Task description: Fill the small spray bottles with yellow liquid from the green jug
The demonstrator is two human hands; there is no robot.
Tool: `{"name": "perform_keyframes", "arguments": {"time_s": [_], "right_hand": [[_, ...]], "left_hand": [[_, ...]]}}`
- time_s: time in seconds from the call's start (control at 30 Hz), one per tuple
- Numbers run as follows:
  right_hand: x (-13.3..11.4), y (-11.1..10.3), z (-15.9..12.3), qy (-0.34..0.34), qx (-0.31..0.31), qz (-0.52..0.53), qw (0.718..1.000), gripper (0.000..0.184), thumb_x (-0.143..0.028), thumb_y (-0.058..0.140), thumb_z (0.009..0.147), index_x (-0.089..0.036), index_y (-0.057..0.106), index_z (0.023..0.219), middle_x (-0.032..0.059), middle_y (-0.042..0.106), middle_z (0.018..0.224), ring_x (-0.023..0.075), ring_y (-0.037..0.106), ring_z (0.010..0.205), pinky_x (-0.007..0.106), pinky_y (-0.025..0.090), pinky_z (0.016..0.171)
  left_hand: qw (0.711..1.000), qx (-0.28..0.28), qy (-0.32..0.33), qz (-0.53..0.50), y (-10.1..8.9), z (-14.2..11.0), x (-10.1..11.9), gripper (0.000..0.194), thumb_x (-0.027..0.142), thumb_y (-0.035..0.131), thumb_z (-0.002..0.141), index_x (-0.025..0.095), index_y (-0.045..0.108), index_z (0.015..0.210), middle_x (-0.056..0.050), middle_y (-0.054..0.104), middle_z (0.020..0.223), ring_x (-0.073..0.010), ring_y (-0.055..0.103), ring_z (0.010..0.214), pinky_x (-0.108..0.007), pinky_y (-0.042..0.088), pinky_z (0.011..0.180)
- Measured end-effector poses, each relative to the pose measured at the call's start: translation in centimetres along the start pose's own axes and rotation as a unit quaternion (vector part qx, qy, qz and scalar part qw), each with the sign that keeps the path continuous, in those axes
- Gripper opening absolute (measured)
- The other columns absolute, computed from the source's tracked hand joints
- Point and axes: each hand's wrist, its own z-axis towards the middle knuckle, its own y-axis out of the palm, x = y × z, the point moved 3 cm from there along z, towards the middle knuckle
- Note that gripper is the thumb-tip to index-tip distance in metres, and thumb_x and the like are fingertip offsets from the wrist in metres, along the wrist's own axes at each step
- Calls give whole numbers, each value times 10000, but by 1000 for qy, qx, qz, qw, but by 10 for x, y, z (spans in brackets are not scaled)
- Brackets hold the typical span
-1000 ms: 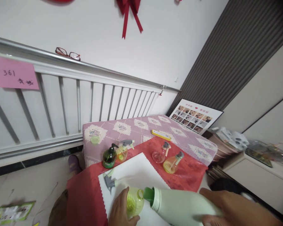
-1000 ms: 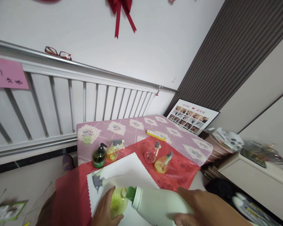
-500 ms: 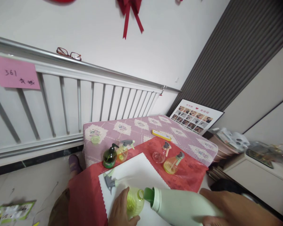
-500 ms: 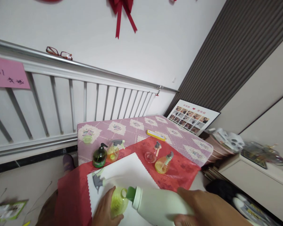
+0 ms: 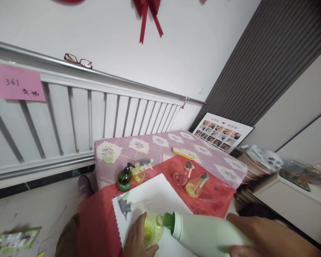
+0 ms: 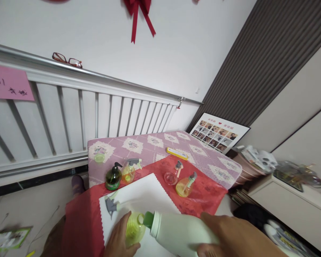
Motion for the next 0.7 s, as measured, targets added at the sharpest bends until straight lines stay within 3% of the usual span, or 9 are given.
{"name": "perform_keyframes", "arguments": {"time_s": [0.43,0.7], "right_hand": [[-8,-4,1,8,-28,-13,1000,492,-730,502,791,-299,687,939,96,774,925,361,718,838,383,478,660],[-10,-7,-1,6,-28,-3,1000,473,-732,503,788,-317,684,926,70,776,911,357,718,830,386,485,662]], "left_hand": [[1000,3,-3,8,-2,-1,3,959,265,600,605,104,283,1495,-113,355,1580,-263,347,1452,-368,285,1214],[997,77,7,21,0,-6,6,896,207,607,595,132,377,1457,-107,435,1537,-266,421,1408,-356,330,1189]]}}
